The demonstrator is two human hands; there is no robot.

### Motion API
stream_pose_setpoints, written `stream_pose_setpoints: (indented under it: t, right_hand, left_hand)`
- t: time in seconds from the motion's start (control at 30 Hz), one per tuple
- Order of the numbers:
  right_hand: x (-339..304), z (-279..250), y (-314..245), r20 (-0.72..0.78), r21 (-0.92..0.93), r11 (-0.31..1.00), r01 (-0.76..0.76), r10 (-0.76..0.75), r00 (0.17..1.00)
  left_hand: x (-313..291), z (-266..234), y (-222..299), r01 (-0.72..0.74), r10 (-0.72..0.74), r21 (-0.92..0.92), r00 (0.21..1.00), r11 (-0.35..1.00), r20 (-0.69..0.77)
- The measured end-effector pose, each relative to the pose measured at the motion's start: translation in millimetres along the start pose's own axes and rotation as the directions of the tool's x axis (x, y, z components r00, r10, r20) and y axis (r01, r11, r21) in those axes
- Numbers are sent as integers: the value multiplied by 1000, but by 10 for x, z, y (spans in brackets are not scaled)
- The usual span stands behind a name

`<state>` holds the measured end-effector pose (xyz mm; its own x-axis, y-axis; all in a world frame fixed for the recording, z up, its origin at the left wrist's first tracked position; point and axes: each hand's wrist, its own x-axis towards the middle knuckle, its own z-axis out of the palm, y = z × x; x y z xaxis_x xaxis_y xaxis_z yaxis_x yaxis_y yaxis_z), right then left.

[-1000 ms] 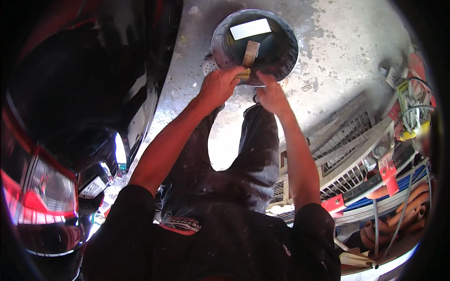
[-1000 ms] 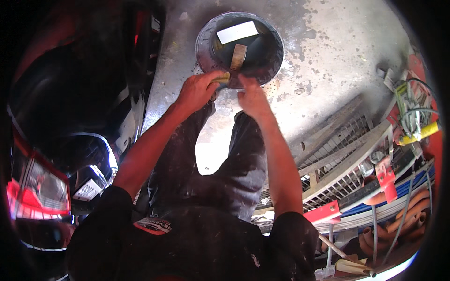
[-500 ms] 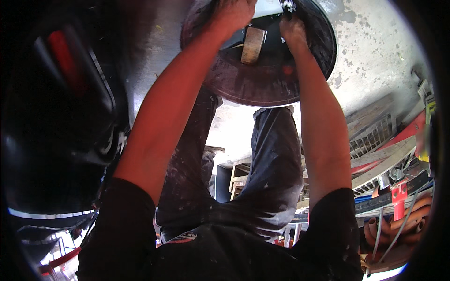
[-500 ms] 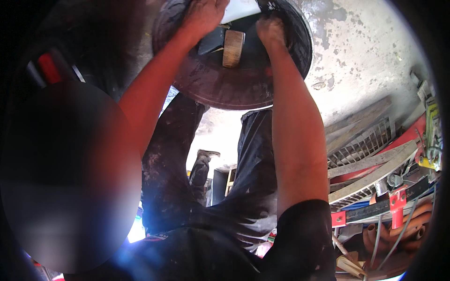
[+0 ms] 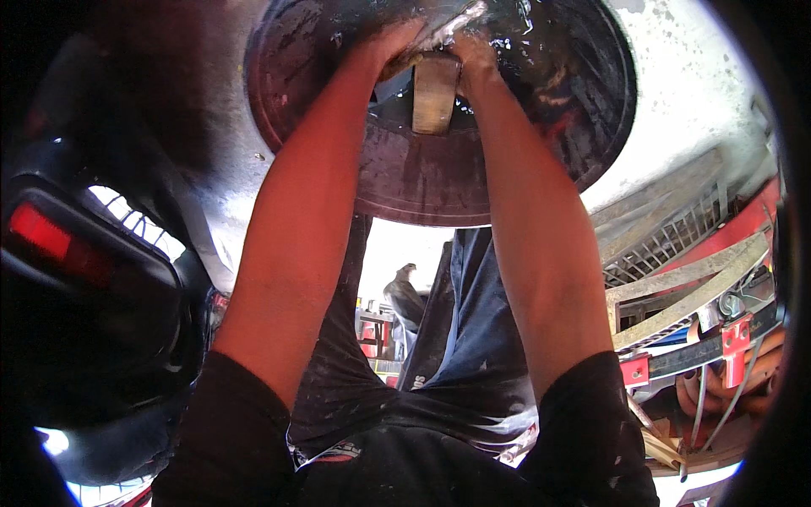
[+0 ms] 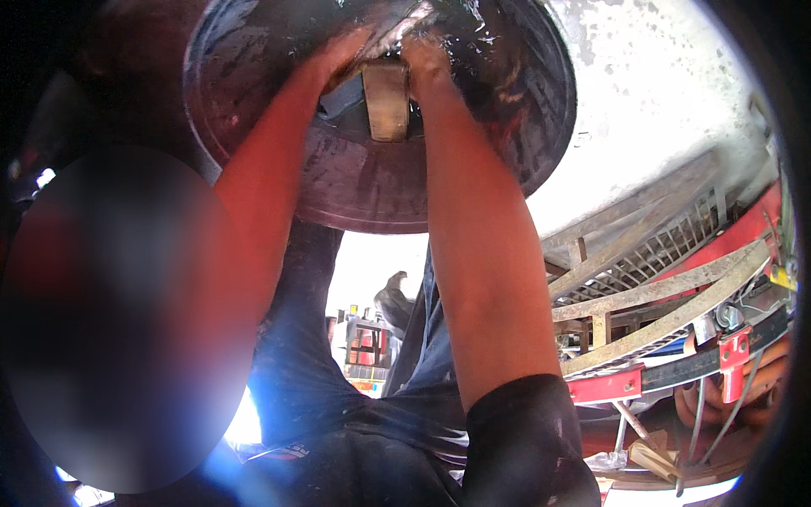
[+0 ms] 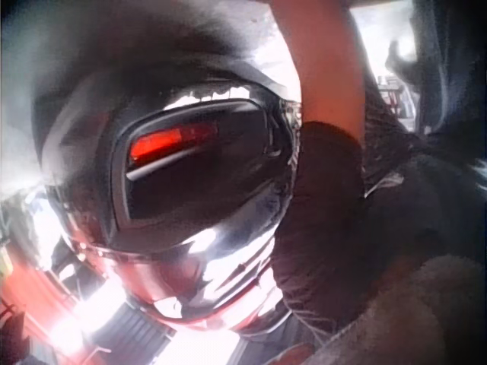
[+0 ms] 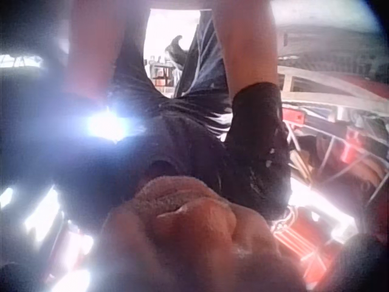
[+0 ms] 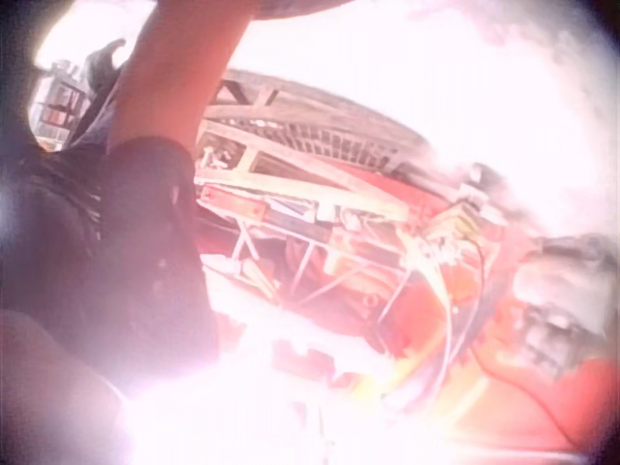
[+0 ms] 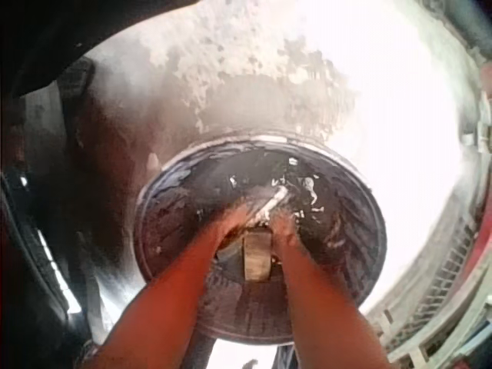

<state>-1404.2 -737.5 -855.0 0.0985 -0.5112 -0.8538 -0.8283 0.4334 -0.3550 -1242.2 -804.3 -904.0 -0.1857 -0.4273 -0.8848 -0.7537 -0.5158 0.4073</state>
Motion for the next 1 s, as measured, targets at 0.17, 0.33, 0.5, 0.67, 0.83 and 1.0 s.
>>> stream_pose_setpoints:
  t: [0.17, 0.33, 0.5, 0.67, 0.83, 1.0]
  right_hand:
    - [-695, -263, -393, 255, 924, -362, -124, 344, 904]
    - [-1482, -673, -488, 87, 841, -541, -16, 107, 990]
    - [-1734, -815, -345, 30, 735, -676, -58, -53, 998]
    - [-1816, -786, -194, -1, 711, -703, -11, -16, 1000]
    - [-1860, -722, -116, -13, 665, -746, -37, -61, 998]
    - [-1956, -863, -165, -58, 561, -819, -117, -180, 982]
  left_hand:
    - [-889, -158, 442, 320, -359, -675, 929, 665, 87]
    - [-1535, -300, 540, 117, -112, -934, 990, 338, 83]
    - [-1863, -425, 792, 260, 41, -928, 959, 267, 281]
    - [-1946, -494, 756, 314, -63, -929, 950, 196, 307]
    - [-1897, -400, 630, 280, -9, -950, 960, 138, 281]
    - [-2010, -447, 783, 266, -63, -937, 964, 226, 258]
